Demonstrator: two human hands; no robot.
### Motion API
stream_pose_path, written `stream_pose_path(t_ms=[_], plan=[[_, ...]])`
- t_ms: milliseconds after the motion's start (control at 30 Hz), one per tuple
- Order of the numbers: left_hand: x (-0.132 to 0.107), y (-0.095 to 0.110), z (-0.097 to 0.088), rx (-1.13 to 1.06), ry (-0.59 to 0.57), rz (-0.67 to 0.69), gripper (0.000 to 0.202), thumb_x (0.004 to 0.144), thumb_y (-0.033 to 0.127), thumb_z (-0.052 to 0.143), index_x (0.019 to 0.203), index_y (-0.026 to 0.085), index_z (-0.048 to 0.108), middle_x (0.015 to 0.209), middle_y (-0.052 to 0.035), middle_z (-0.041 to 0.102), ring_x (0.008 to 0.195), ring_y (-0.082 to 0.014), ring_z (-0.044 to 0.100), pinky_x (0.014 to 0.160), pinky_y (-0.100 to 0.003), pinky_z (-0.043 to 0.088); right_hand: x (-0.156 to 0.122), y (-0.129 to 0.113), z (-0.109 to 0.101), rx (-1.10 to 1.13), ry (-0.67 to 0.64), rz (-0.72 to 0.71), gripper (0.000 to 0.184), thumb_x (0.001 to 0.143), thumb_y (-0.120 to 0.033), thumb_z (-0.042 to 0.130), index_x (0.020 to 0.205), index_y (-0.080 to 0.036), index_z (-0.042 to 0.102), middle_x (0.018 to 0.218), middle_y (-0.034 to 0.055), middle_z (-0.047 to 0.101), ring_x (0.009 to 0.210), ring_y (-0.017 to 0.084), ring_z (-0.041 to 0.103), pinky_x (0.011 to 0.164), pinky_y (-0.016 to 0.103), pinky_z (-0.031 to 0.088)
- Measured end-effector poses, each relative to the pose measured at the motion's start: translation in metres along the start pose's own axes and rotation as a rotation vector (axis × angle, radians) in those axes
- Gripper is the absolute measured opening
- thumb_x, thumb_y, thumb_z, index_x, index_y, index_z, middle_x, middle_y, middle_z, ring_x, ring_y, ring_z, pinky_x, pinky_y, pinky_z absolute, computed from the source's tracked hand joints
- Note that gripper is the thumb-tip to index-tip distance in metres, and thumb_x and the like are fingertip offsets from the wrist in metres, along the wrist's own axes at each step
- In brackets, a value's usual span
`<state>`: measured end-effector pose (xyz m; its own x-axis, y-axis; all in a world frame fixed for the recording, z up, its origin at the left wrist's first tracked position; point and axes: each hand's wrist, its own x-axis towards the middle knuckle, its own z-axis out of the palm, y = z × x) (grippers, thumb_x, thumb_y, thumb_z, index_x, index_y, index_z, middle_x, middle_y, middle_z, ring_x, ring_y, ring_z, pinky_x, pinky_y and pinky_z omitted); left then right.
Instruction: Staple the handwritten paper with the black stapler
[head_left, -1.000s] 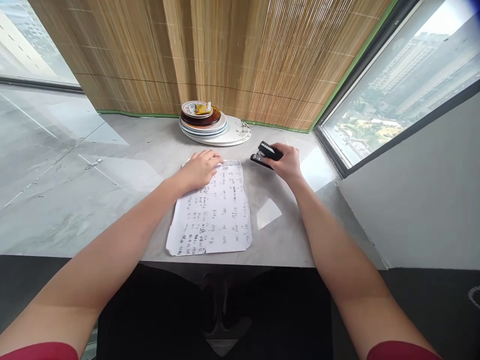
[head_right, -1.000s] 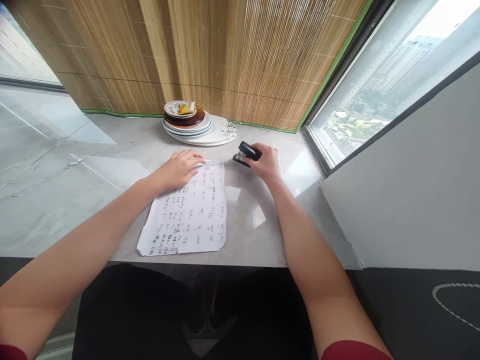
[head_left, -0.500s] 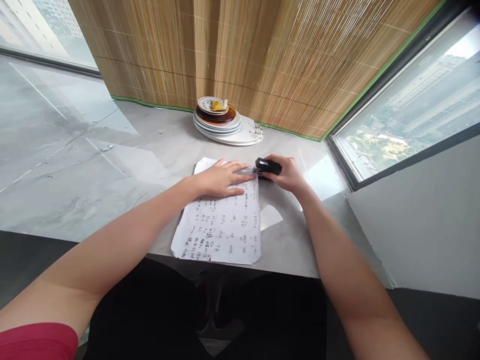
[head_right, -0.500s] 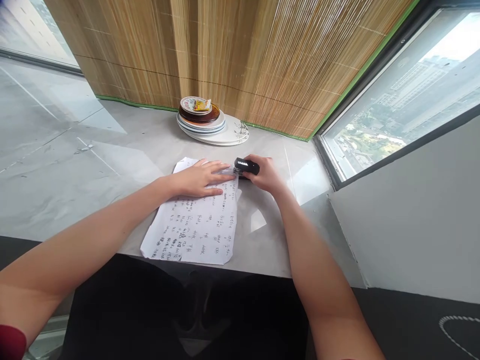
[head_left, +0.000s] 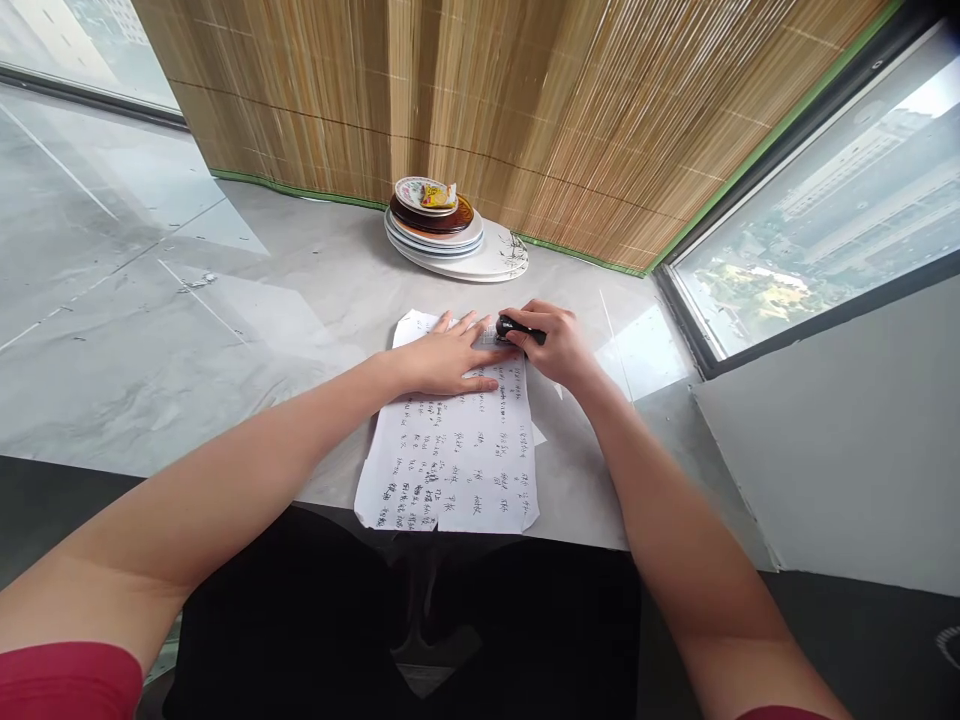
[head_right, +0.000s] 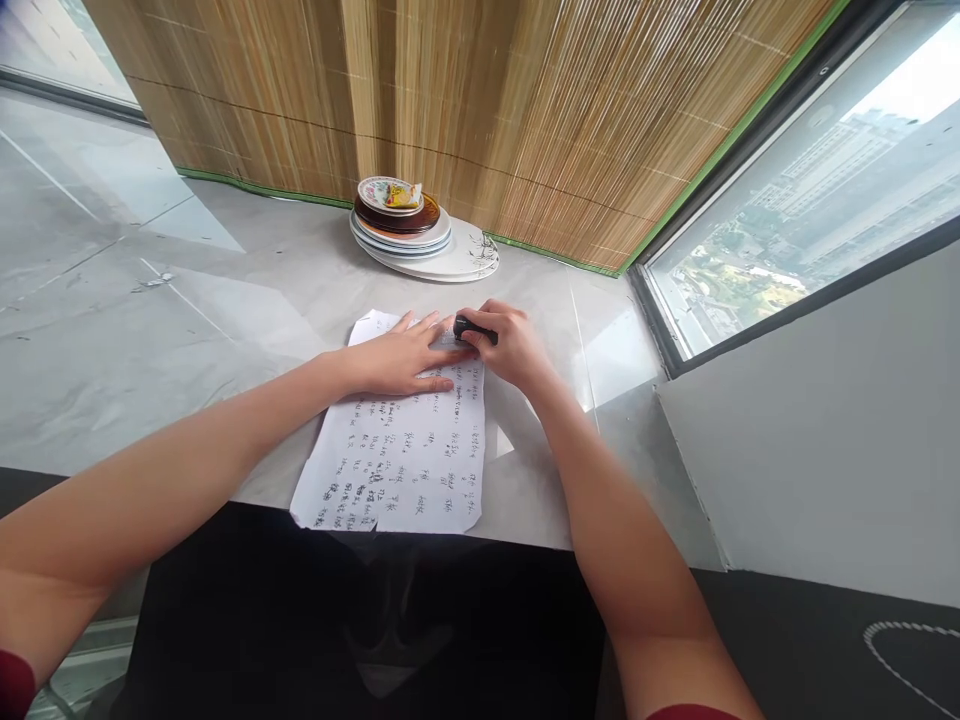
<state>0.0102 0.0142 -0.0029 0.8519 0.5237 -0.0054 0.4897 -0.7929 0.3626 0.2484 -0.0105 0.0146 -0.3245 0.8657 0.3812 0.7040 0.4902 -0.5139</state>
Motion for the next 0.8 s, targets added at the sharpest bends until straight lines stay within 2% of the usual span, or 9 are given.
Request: stream_pose_path(t_ms=[133,333,533,700,800], plan=[[0.0,0.001,0.0,-0.006,0.011,-0.006,0.065,0.102,0.067,0.051,0.163,0.046,0.044,0.181,0.0013,0.019,0.167,-0.042,0.007,0.131,-0.069,0.003,0.0,-0.002,0.002,-0.047,0.017,0.034,0.026,0.095,-0.032,0.063,0.113,-0.031,0.082,0.1,0.0069,0.072,0.09,0.027,0.065,0.085,0.044,0.053],[0.001,0.002,0.0,-0.018,0.004,-0.013,0.063,0.103,0.066,0.051,0.162,0.046,0.047,0.182,0.0007,0.015,0.166,-0.046,0.005,0.129,-0.074,0.002,0.001,-0.005,0.002,-0.064,0.005,0.034,0.025,0.095,-0.032,0.063,0.113,-0.03,0.081,0.099,0.0071,0.071,0.089,0.027,0.065,0.084,0.044,0.053],[0.002,0.0,0.003,-0.023,0.037,-0.001,0.064,0.102,0.064,0.055,0.163,0.047,0.045,0.182,0.0035,0.016,0.166,-0.0447,0.008,0.13,-0.071,0.002,0.001,-0.008,0.002,-0.099,-0.008,0.033,0.023,0.095,-0.032,0.062,0.108,-0.029,0.081,0.096,0.0072,0.071,0.088,0.027,0.064,0.082,0.044,0.051],[0.002,0.0,0.005,-0.032,0.032,-0.001,0.063,0.102,0.066,0.053,0.161,0.046,0.047,0.181,0.0022,0.018,0.166,-0.0451,0.006,0.13,-0.072,0.001,0.002,-0.01,0.002,-0.114,-0.021,0.033,0.021,0.096,-0.035,0.062,0.104,-0.03,0.08,0.094,0.0073,0.07,0.087,0.028,0.064,0.081,0.045,0.05],[0.002,0.001,0.004,-0.031,0.018,-0.006,0.062,0.102,0.066,0.052,0.159,0.043,0.051,0.181,-0.0002,0.019,0.166,-0.0452,0.006,0.129,-0.072,0.001,0.003,-0.011,0.006,-0.203,-0.039,0.05,0.018,0.096,-0.032,0.061,0.097,-0.03,0.079,0.095,0.0076,0.068,0.092,0.029,0.063,0.084,0.047,0.047]])
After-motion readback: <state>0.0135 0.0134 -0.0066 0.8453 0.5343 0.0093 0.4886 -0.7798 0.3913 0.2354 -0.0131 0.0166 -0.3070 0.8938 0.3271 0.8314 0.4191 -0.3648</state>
